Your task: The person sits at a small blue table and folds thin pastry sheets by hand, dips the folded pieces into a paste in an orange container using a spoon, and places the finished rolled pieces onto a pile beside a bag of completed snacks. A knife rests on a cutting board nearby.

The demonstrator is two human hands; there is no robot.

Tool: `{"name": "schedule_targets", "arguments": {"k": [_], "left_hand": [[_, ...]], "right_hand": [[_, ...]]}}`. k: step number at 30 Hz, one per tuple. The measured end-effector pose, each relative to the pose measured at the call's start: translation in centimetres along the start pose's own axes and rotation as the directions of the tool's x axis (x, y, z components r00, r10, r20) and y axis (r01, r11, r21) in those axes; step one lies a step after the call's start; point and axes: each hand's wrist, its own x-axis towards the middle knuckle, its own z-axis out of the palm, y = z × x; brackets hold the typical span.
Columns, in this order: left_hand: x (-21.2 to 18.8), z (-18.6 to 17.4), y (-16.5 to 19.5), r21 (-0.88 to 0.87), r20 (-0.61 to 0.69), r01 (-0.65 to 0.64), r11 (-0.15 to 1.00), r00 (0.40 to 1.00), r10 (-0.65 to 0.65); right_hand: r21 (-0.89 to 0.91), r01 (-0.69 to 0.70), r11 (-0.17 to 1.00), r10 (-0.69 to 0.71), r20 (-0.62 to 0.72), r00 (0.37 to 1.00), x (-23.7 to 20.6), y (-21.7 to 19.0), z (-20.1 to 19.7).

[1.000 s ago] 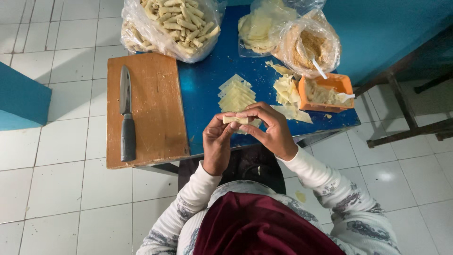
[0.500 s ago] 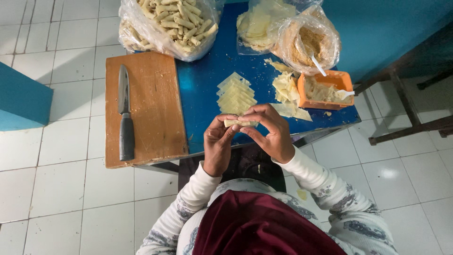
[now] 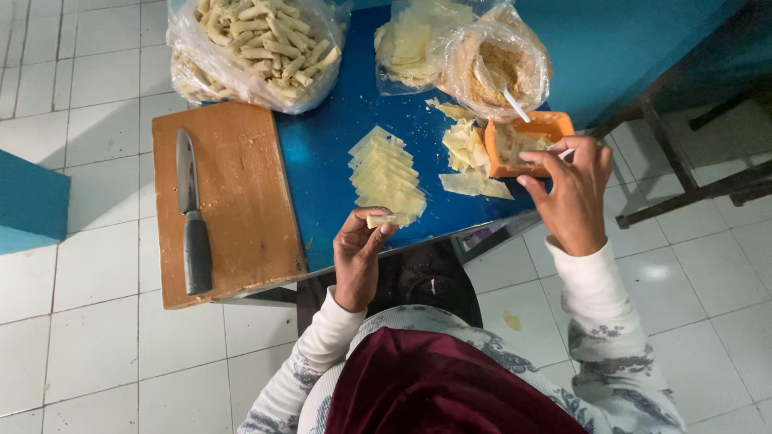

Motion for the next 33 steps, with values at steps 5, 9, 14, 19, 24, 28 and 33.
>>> {"name": "schedule_targets", "arguments": {"k": [5, 9, 14, 19, 24, 28, 33], "left_hand": [[-0.4, 0.0, -0.6, 0.030, 0.011, 0.024, 0.999, 1.000, -0.025], [-0.8, -0.2, -0.9, 0.012, 0.018, 0.046, 0.999, 0.999, -0.046], [-1.0, -0.4, -1.2, -0.002, 0.038, 0.058, 0.998, 0.998, -0.058], [-1.0, -0.5, -1.3, -0.036, 0.049, 0.067, 0.997, 0.997, -0.065], [-1.0, -0.7, -1.2, -0.019, 0.051, 0.081, 0.997, 0.995, -0.080], [-1.2, -0.4, -1.5, -0.029, 0.050, 0.076, 0.997, 0.996, -0.075], [-1.1, -0.4, -1.5, -0.028, 0.057, 0.059, 0.998, 0.997, -0.057]], "right_hand": [[-0.191, 0.026, 0.981, -0.010, 0.080, 0.997, -0.5, 3.1, 2.2], [-0.129, 0.042, 0.991, -0.028, 0.112, 0.993, 0.2, 4.8, 3.7], [-0.008, 0.010, 1.000, -0.008, 0.135, 0.991, 0.4, 6.1, 4.5], [0.034, -0.029, 0.999, 0.025, 0.113, 0.993, 0.6, 5.6, 4.6], [0.000, -0.011, 1.000, 0.011, 0.130, 0.991, 0.3, 5.1, 4.8], [-0.008, -0.004, 1.000, 0.006, 0.144, 0.990, 0.3, 5.9, 5.4], [0.070, -0.029, 0.997, 0.020, 0.119, 0.993, 0.7, 5.7, 5.6]]}}
